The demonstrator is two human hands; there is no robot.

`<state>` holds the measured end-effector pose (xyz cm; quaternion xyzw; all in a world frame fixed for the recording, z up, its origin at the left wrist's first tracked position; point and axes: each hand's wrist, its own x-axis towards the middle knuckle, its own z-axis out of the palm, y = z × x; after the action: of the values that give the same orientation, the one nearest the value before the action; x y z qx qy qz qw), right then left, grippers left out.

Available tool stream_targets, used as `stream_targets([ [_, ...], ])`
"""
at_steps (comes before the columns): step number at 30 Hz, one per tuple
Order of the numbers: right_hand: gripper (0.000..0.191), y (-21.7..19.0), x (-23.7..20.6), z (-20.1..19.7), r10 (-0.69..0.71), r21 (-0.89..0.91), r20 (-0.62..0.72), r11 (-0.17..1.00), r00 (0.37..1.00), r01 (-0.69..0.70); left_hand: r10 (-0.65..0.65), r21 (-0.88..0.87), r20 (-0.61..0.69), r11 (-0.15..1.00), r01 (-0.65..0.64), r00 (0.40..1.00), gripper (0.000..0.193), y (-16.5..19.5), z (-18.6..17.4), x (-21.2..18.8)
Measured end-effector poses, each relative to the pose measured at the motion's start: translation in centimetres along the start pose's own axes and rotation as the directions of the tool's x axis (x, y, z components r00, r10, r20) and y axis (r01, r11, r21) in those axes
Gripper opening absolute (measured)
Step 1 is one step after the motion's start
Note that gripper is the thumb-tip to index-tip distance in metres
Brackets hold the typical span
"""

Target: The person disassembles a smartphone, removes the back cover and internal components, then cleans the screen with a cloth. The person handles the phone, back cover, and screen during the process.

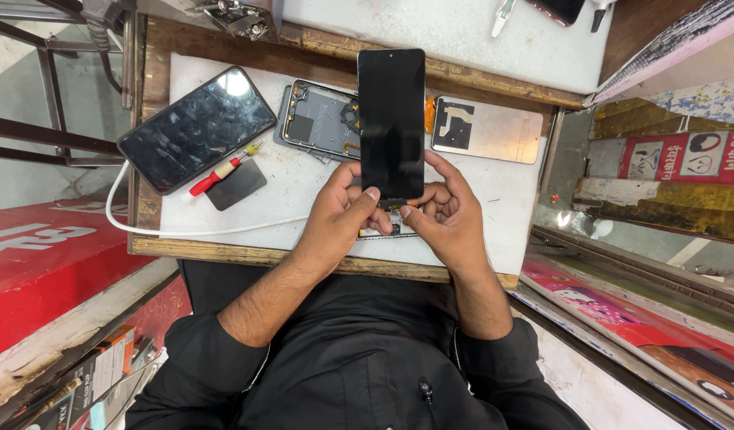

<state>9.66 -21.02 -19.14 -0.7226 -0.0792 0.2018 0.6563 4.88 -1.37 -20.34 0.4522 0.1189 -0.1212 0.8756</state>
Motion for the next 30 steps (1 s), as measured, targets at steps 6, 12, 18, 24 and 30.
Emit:
stream_targets([
  [6,0.078,0.16,0.06,-0.22,-0.022,-0.012,0.005,1.0,1.0,0.022,0.012,0.01,0.017,1.0,-0.012,1.0,0.032,0.15,0.09,-0.03],
  [12,0.078,0.13,0.01,-0.38,-0.014,-0.004,0.001,1.0,1.0,0.014,0.004,0.039,0.021,0.999,-0.005,1.0,0.033,0.23,0.16,0.06],
  [18,0.078,0.02,0.02,-0.45,-0.025,0.004,0.007,1.0,1.0,0.025,0.004,0.054,0.022,0.999,-0.006,1.0,0.032,0.24,0.3,-0.03],
  [24,0.078,0.02,0.08,-0.48,-0.015,-0.002,0.004,1.0,1.0,0.015,0.009,0.076,0.015,0.997,-0.011,1.0,0.032,0.23,0.31,0.01],
  [30,0.078,0.03,0.08,-0.47,-0.024,-0.002,0.015,1.0,1.0,0.024,0.016,0.079,0.009,0.997,-0.017,1.0,0.034,0.15,0.36,-0.02],
])
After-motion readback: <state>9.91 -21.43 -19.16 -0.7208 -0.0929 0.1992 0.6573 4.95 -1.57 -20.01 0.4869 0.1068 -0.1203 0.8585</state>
